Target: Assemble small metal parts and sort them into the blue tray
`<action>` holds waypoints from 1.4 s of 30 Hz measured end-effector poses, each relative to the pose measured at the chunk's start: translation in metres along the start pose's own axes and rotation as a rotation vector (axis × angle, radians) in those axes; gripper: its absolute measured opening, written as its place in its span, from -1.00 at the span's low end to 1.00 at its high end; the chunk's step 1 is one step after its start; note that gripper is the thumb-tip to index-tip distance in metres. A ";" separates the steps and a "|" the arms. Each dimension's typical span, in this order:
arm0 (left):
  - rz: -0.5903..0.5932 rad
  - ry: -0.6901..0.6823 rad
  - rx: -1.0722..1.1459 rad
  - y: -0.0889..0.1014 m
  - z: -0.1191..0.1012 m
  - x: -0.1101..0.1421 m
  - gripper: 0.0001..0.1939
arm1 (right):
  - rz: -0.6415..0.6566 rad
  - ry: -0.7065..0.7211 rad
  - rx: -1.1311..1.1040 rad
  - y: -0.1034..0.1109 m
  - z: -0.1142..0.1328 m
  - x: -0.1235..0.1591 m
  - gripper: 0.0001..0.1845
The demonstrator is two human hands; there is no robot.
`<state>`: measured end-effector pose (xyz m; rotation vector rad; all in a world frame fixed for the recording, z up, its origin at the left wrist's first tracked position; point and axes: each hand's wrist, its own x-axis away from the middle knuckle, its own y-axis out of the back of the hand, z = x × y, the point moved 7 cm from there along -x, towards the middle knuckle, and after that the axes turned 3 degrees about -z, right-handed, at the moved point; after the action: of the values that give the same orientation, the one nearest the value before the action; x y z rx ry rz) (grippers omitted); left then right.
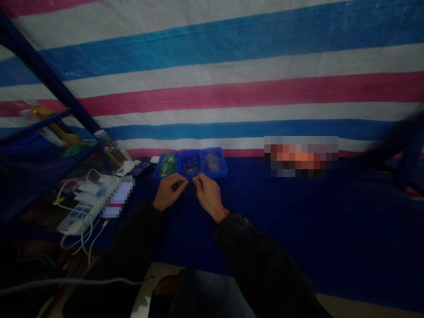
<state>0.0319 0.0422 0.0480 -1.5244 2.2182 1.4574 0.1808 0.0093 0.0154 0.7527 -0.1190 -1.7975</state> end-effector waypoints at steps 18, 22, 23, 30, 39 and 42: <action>-0.009 -0.001 -0.003 0.001 -0.003 -0.001 -0.84 | -0.009 0.027 -0.075 0.000 0.002 0.000 -0.83; -0.001 0.003 -0.006 0.001 -0.003 -0.001 -0.83 | -0.033 0.011 -0.034 0.004 0.002 -0.001 -0.73; -0.003 0.005 -0.009 0.001 -0.002 -0.001 -0.83 | -0.034 0.009 -0.044 0.004 0.002 -0.001 -0.73; -0.029 0.009 -0.026 0.003 0.001 0.000 -0.84 | -0.032 0.064 -0.183 0.004 0.005 -0.001 -0.85; 0.000 0.007 -0.019 0.001 -0.001 0.000 -0.84 | -0.037 0.038 -0.114 0.002 0.001 0.000 -0.88; 0.003 0.007 -0.017 0.001 -0.001 0.000 -0.83 | -0.024 0.012 -0.092 0.001 -0.001 -0.001 -0.87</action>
<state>0.0319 0.0412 0.0489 -1.5340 2.2183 1.4783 0.1824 0.0097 0.0158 0.7013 -0.0194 -1.8084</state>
